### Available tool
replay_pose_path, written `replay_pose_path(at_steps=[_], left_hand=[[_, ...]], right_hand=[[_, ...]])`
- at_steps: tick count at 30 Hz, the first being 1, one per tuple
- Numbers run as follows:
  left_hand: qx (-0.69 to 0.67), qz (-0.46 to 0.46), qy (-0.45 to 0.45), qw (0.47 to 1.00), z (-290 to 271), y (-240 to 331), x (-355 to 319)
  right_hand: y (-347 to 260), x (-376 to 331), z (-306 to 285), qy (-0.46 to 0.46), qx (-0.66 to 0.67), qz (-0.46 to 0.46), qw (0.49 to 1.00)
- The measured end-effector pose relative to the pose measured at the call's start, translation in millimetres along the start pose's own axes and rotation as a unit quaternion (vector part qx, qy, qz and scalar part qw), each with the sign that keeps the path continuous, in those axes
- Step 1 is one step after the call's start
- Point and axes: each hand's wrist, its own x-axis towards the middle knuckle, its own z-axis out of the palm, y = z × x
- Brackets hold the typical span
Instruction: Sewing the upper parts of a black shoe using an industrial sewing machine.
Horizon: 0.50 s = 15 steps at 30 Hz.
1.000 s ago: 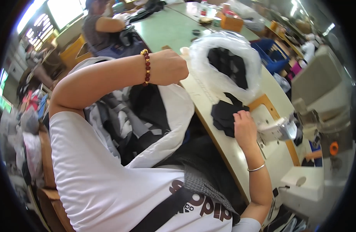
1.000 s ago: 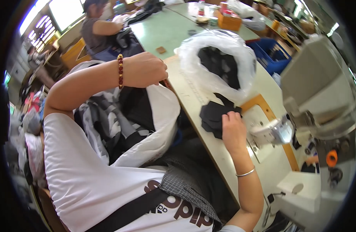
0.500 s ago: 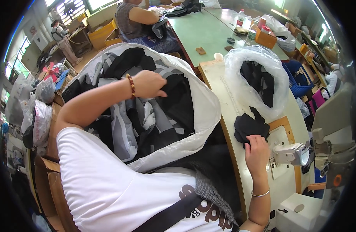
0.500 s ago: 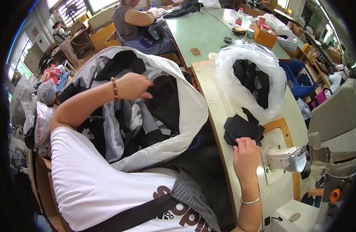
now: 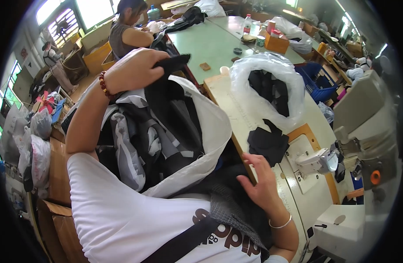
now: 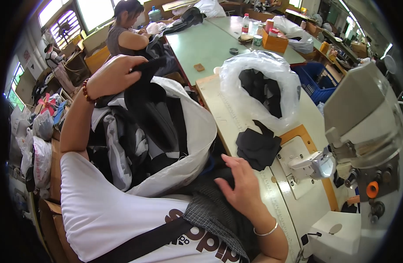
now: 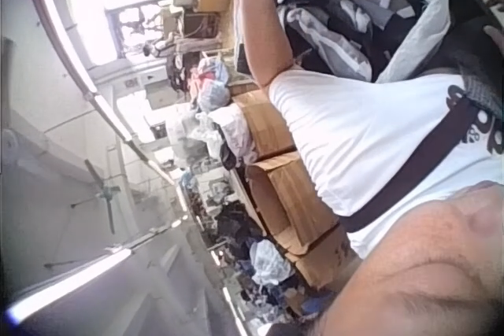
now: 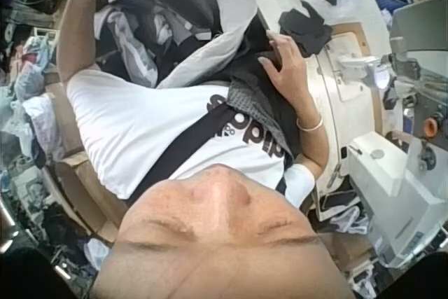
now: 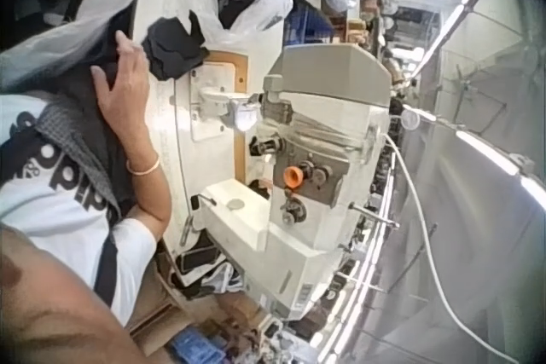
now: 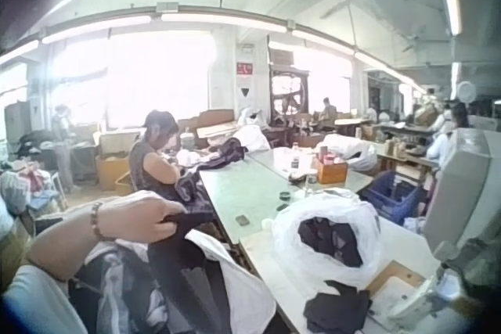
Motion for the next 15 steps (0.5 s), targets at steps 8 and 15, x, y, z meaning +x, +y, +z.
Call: replay_pose_path(at_steps=[8,15], left_hand=[[-0.132,0.167,-0.008,0.977,-5.8,133.7,53.5],[-0.321,0.22,-0.279,0.878,18.3,225.4,61.9]], right_hand=[[-21.5,-3.0,18.2,0.08,-0.023,-0.074,0.994],[-7.9,-93.2,-3.0,0.289,-0.068,0.023,0.955]])
